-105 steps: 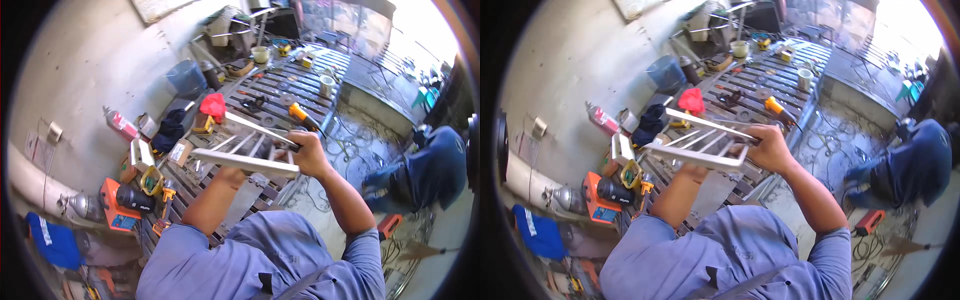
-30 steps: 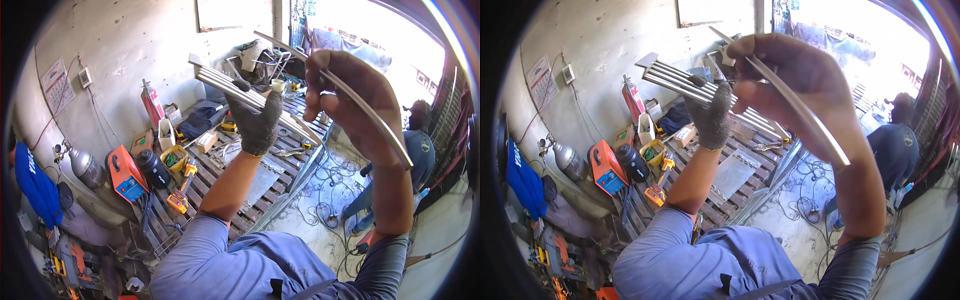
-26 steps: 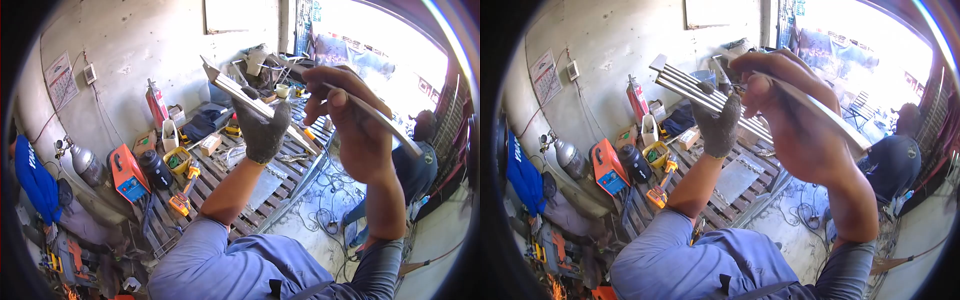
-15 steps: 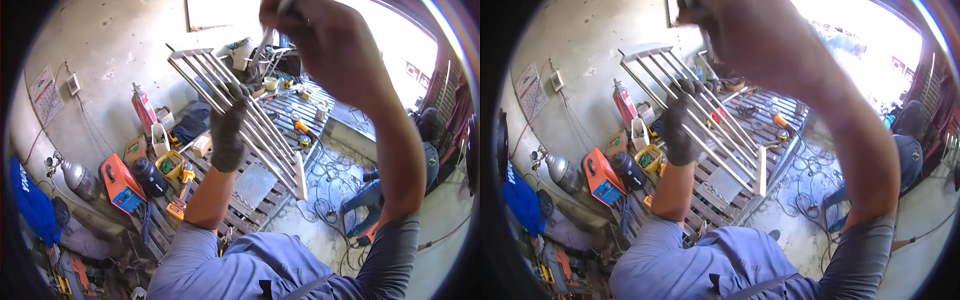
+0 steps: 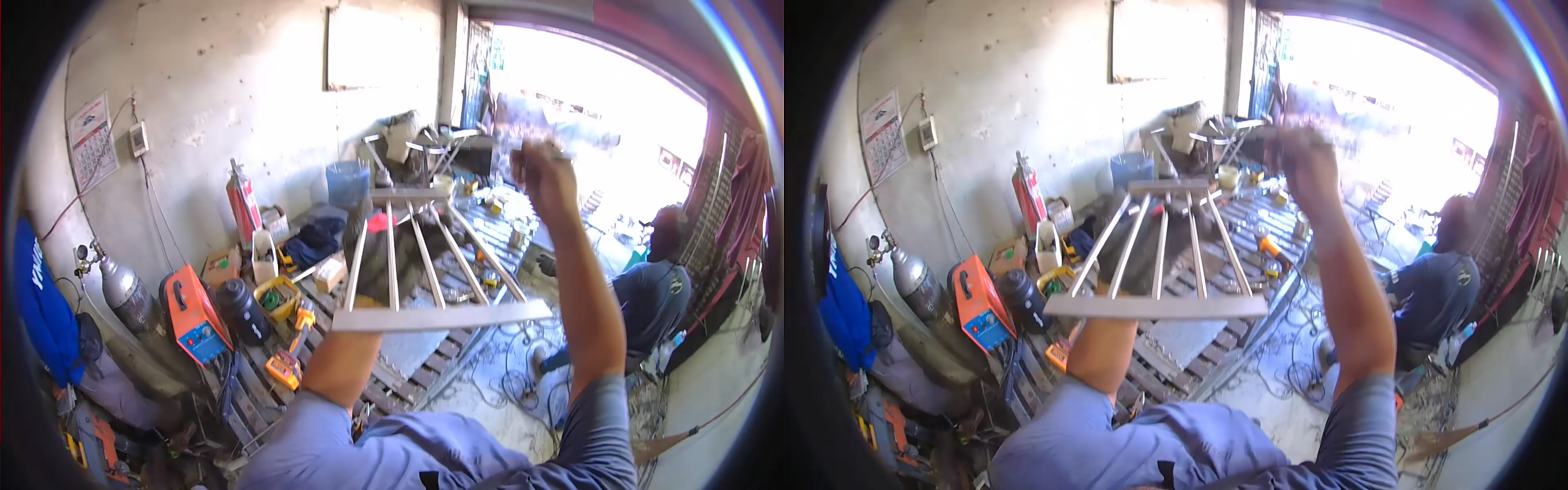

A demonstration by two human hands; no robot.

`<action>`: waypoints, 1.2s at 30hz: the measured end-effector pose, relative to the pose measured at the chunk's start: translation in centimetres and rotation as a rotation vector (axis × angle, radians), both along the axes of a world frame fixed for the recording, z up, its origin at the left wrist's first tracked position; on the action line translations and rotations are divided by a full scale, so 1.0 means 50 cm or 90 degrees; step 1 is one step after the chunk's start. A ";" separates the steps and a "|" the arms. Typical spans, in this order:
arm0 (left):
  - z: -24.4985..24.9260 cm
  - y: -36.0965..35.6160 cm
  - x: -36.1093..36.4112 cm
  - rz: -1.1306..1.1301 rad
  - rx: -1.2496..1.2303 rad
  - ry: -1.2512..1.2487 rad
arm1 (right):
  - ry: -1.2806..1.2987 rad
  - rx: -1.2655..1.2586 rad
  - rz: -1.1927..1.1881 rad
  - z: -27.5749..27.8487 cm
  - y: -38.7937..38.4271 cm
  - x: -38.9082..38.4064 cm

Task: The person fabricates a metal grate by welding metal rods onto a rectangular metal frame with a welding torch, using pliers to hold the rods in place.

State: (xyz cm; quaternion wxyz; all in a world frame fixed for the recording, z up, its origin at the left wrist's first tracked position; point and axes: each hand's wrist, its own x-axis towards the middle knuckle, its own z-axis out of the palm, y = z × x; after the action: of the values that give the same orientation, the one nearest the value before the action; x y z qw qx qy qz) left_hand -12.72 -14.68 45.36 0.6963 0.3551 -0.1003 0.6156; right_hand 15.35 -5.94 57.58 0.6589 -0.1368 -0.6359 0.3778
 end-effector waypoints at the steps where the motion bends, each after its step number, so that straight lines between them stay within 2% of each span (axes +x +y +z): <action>1: -0.030 -0.015 0.007 0.031 -0.020 0.023 | 0.078 -0.018 0.034 -0.033 -0.012 -0.014; 3: -0.096 -0.050 0.019 0.087 -0.054 0.070 | 0.103 -0.084 0.088 -0.081 -0.056 -0.018; 6: -0.145 -0.081 0.032 0.130 -0.078 0.122 | 0.109 -0.163 0.089 -0.154 -0.101 -0.024; 11: -0.166 -0.103 0.085 0.168 -0.068 0.193 | 0.100 -0.247 0.130 -0.270 -0.110 -0.027; 16: -0.212 -0.169 0.158 0.170 -0.057 0.284 | 0.115 -0.401 0.138 -0.321 -0.105 -0.054; 18: -0.236 -0.194 0.147 0.163 -0.056 0.323 | 0.110 -0.403 0.164 -0.348 -0.076 -0.056; 25: -0.245 -0.179 -0.006 0.211 -0.093 0.299 | 0.094 -0.531 0.136 -0.322 -0.074 -0.068; 36: -0.169 -0.098 -0.005 0.263 -0.066 0.194 | 0.072 -0.557 0.164 -0.324 -0.044 -0.079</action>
State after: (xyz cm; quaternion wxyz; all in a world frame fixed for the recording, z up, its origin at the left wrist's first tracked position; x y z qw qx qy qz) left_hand -12.96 -19.56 36.92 0.5800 0.4208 0.1120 0.6885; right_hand 11.38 -8.16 41.38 0.5208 -0.3011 -0.3916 0.6963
